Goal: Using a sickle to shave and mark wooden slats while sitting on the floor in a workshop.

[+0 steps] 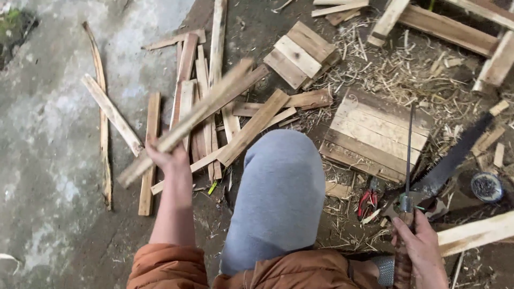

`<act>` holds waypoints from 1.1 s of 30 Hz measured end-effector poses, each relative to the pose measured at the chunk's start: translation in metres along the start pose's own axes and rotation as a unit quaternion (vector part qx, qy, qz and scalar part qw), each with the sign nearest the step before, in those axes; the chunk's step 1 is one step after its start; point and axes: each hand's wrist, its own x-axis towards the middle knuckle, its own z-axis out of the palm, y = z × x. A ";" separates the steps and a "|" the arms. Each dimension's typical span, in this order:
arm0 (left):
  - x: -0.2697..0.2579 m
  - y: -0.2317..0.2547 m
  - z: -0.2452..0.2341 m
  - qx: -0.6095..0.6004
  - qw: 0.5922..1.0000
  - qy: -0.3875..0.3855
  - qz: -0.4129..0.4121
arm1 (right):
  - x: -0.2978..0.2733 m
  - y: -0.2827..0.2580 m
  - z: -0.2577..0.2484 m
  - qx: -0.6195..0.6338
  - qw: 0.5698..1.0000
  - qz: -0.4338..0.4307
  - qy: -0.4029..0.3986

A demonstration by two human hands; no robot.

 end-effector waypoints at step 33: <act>0.209 -0.090 -0.151 0.705 0.696 -0.071 0.115 | 0.014 0.021 0.031 -0.182 0.983 0.033 -0.009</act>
